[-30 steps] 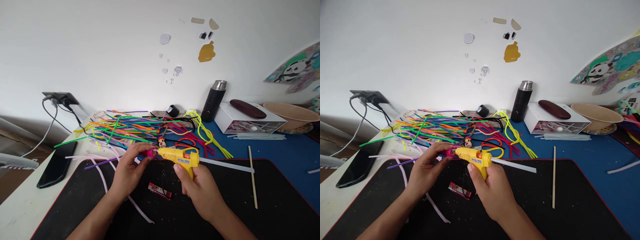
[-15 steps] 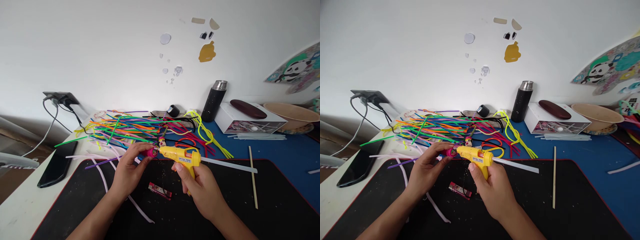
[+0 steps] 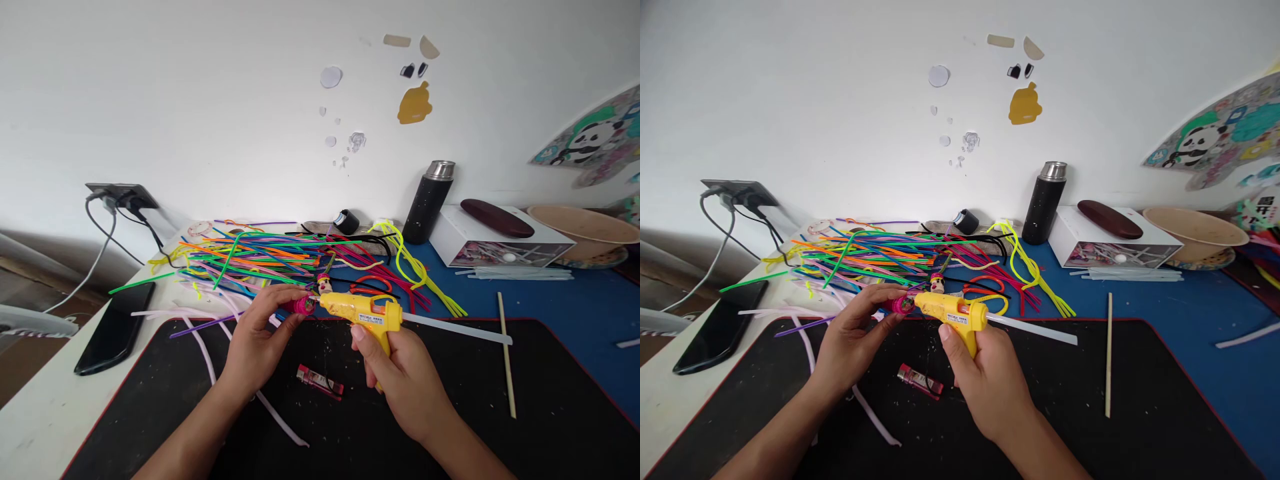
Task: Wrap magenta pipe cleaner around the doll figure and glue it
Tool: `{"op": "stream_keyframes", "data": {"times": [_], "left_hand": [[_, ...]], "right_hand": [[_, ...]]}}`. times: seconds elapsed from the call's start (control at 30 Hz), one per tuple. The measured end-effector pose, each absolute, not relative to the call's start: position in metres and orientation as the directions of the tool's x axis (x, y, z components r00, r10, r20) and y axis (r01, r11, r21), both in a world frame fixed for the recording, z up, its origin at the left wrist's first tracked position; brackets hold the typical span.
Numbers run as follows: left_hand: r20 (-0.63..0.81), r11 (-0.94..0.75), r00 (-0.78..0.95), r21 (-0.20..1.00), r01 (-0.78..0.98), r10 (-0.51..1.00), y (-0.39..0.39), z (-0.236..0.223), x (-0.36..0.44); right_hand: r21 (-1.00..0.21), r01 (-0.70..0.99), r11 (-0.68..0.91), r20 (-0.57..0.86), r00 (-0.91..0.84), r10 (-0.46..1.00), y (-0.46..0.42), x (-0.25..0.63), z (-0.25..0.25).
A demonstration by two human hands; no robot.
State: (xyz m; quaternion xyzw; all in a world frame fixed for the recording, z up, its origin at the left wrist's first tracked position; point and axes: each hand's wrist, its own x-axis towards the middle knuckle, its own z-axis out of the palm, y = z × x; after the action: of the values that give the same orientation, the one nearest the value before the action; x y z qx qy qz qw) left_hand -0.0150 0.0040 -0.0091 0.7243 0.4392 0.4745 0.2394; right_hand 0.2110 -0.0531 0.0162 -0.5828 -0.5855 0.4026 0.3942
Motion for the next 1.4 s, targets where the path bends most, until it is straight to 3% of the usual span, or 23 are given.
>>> {"op": "stream_keyframes", "data": {"times": [1.4], "left_hand": [[0.492,-0.521,0.181,0.755,0.398,0.851,0.0048,-0.0093,-0.0149]], "right_hand": [[-0.9,0.434,0.034,0.035,-0.005,0.999,-0.0526,0.2103,0.0173]]}}
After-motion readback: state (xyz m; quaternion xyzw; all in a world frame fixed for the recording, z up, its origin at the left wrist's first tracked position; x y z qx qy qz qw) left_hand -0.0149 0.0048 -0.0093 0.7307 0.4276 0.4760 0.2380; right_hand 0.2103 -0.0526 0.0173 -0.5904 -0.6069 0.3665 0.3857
